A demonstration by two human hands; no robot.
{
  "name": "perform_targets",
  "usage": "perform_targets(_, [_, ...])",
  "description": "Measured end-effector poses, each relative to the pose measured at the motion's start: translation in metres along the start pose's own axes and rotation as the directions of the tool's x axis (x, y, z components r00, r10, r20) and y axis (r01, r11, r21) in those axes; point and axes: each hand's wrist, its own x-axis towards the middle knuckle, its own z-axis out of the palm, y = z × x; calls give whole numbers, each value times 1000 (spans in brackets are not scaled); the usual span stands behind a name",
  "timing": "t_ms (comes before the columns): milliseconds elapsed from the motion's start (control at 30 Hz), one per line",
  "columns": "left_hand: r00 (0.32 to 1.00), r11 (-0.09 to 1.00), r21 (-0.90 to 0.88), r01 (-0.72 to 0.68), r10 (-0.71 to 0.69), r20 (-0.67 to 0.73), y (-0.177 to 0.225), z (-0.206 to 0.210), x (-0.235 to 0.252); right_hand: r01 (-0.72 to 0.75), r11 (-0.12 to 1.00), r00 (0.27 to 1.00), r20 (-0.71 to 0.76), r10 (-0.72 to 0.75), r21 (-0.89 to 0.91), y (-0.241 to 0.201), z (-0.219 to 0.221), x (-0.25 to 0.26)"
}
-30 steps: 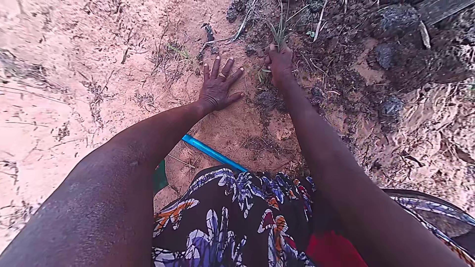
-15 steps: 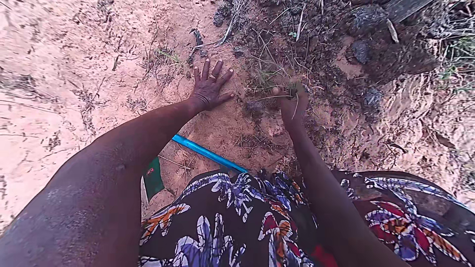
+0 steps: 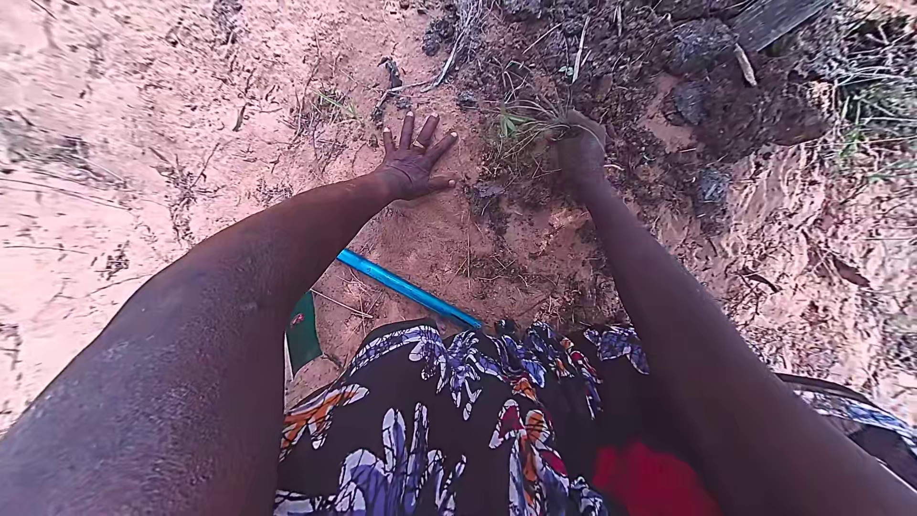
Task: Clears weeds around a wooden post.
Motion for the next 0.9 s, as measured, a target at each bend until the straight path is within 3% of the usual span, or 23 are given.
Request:
perform_targets(100, [1000, 1000, 11, 4, -4, 14, 2, 0, 1, -110, 952, 993, -16, 120, 285, 7, -8, -3])
perform_targets(233, [1000, 1000, 5, 2, -2, 4, 1, 1, 0, -150, 747, 973, -38, 228, 648, -2, -33, -22])
perform_targets(333, [999, 1000, -18, 1, -1, -32, 2, 4, 0, -108, 726, 981, -47, 189, 680, 1, -51, -33])
perform_targets(433, [993, 999, -51, 8, -14, -115, 5, 12, -1, -143, 704, 970, -44, 240, 696, -4, -55, -34])
perform_targets(633, [954, 998, -62, 10, -28, -297, 10, 21, 4, -157, 591, 963, -10, 269, 791, -17, -29, -6])
perform_targets(700, [941, 997, -72, 6, -30, -337, 9, 26, 6, -178, 670, 962, -16, 273, 721, -25, -17, 4])
perform_targets(733, [932, 998, -69, 3, -28, -361, 9, 29, 7, -169, 767, 971, -28, 237, 618, -29, -11, 11])
perform_targets(800, [920, 998, -63, 7, -31, -390, 5, 35, 12, -130, 944, 990, -4, 138, 303, -42, -7, 27])
perform_targets(900, [889, 999, -35, -30, 10, -458, 1, 42, 11, -45, 988, 993, 103, 60, -148, -69, 1, 53])
